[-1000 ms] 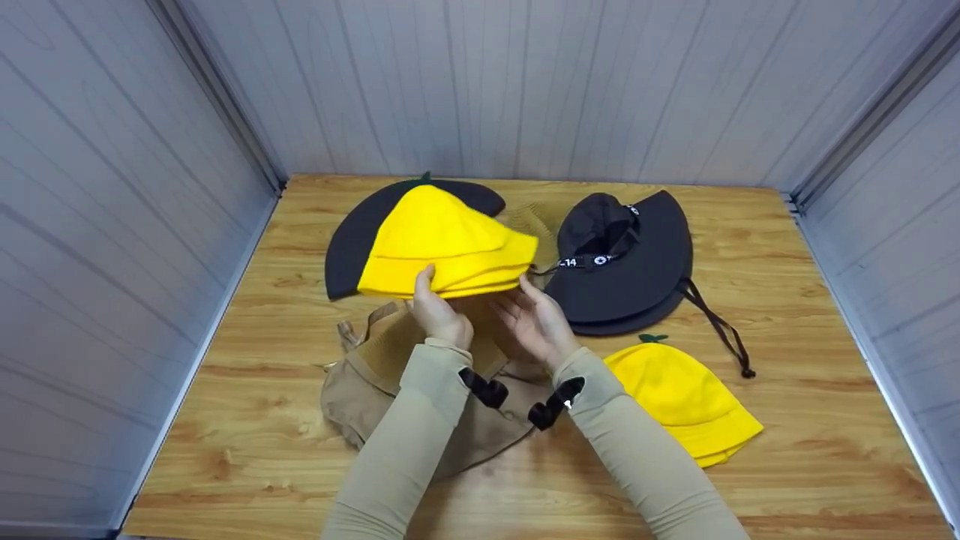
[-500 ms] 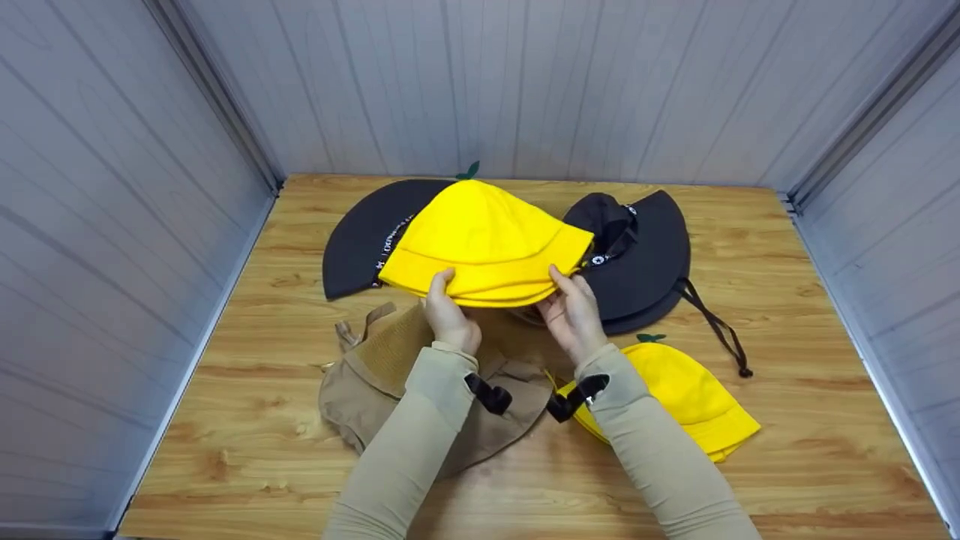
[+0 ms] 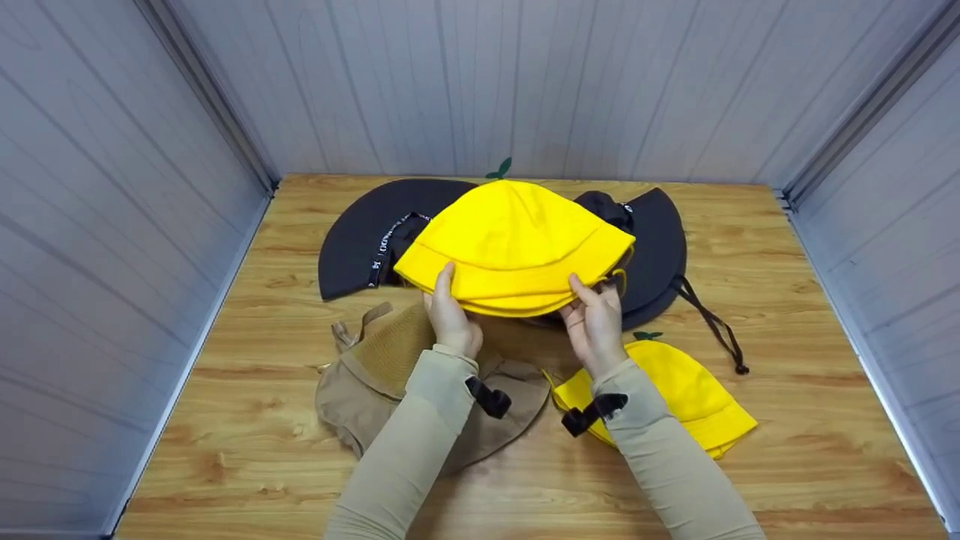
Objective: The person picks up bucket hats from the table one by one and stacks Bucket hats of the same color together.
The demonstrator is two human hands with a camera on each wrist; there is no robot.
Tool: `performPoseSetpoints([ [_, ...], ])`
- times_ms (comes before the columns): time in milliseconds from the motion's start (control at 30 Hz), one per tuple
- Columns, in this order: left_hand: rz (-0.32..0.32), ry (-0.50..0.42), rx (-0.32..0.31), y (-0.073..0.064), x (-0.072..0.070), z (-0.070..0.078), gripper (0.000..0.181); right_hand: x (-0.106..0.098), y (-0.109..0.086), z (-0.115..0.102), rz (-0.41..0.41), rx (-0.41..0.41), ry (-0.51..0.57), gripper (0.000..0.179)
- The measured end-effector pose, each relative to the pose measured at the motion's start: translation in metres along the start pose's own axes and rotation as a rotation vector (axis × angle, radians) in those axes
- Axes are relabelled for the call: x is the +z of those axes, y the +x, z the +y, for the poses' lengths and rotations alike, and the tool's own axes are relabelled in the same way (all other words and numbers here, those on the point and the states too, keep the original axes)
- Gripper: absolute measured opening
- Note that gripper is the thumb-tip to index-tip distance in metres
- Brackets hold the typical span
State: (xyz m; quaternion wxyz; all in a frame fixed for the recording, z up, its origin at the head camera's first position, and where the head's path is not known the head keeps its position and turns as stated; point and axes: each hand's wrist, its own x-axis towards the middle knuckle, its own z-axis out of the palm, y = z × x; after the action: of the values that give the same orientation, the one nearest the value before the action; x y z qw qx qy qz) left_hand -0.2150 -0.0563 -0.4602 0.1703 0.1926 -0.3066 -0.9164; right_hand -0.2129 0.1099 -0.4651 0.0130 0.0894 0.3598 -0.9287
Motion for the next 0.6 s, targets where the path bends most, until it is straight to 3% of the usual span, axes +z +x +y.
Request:
performPoseSetpoints([
  [267,-0.091,-0.013,-0.020,0.000,-0.002,-0.002,0.040,-0.008,-0.017,-0.008,0.037,-0.087,-0.097,0.038],
  [467,-0.128,0.037,-0.036,-0.003,-0.004,-0.008,0.042,-0.020,-0.024,-0.018,0.031,-0.107,-0.170,0.045],
  [600,-0.159,0.072,-0.065,-0.007,-0.006,-0.016,0.043,-0.032,-0.025,-0.027,0.085,-0.102,-0.166,0.057],
])
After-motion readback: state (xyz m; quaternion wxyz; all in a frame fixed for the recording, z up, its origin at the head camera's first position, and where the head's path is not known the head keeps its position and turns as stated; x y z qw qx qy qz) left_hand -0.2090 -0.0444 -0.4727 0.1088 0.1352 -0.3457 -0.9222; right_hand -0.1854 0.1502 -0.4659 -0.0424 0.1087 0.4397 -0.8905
